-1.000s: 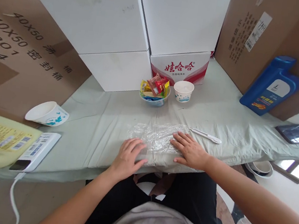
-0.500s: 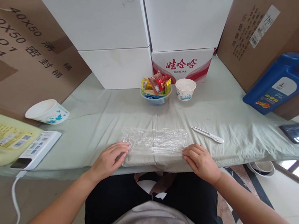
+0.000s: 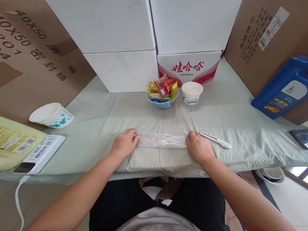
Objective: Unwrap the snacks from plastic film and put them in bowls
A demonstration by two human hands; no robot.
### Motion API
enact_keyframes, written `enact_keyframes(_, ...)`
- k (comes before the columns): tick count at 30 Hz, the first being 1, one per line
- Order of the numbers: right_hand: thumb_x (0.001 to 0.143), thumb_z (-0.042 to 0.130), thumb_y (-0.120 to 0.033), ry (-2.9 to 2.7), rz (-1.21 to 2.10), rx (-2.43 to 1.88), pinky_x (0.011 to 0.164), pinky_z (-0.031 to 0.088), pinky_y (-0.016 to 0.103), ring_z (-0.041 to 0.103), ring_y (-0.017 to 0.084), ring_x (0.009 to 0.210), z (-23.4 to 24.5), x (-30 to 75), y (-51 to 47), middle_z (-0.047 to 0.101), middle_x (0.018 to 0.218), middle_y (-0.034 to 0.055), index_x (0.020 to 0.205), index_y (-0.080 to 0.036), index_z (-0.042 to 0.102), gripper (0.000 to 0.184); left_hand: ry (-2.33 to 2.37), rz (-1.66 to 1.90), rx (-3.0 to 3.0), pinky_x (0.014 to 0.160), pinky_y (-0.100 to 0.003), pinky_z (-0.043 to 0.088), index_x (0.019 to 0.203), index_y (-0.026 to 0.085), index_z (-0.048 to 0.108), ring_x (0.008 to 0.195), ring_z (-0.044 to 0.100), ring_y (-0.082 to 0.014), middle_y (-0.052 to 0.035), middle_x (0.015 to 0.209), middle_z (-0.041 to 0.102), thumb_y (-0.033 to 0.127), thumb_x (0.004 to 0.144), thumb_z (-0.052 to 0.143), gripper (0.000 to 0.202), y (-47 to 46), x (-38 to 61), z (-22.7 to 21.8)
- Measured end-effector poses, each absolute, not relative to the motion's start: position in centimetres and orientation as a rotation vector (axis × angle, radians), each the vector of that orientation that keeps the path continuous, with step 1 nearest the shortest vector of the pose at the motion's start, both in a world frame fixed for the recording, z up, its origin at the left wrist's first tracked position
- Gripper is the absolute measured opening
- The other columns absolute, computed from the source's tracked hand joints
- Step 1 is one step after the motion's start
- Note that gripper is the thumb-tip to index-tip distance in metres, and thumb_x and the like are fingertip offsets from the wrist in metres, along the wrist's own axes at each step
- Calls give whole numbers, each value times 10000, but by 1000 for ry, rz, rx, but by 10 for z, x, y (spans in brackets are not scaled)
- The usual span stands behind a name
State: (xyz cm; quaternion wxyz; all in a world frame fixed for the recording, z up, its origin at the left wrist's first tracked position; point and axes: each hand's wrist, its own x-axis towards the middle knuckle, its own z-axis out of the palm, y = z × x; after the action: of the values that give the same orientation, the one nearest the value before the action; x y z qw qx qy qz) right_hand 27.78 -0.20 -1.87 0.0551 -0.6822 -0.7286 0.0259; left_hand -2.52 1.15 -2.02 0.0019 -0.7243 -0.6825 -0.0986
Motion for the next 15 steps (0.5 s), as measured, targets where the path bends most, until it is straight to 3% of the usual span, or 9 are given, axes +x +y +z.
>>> enact_keyframes(6, 938, 488, -397, -2164, 111, -2025, 712, 428, 310, 634, 246, 926, -18, 292, -2, 645, 1068, 104, 1112, -176, 605, 305, -1858, -536, -2129, 848, -456, 488, 1100, 118, 623, 1024, 572, -331, -167, 1088, 615, 186, 830, 580, 281, 3, -32, -8)
enact_keyframes(11, 897, 539, -274, -2296, 158, -1787, 892, 431, 360, 588, 262, 993, -15, 291, -6, 634, 979, 109, 942, -164, 654, 166, -1305, -792, -2586, 906, -413, 502, 1079, 146, 623, 1017, 575, -258, -119, 1061, 641, 171, 887, 514, 222, -25, 4, -2)
enact_keyframes(13, 885, 525, -213, -2316, 228, -1715, 886, 432, 360, 592, 244, 938, -11, 284, -16, 642, 925, 104, 863, -160, 640, 129, -1178, -785, -2747, 974, -420, 484, 1197, 139, 574, 1107, 560, -263, -123, 1152, 634, 233, 890, 554, 322, -39, 26, -7)
enact_keyframes(15, 870, 524, -192, -2293, 435, -1670, 788, 453, 324, 602, 203, 822, -2, 277, -31, 647, 855, 74, 841, -168, 618, 101, -1171, -754, -2805, 1013, -467, 461, 1301, 117, 506, 1188, 528, -303, -154, 1252, 598, 335, 866, 610, 498, -52, 45, -16)
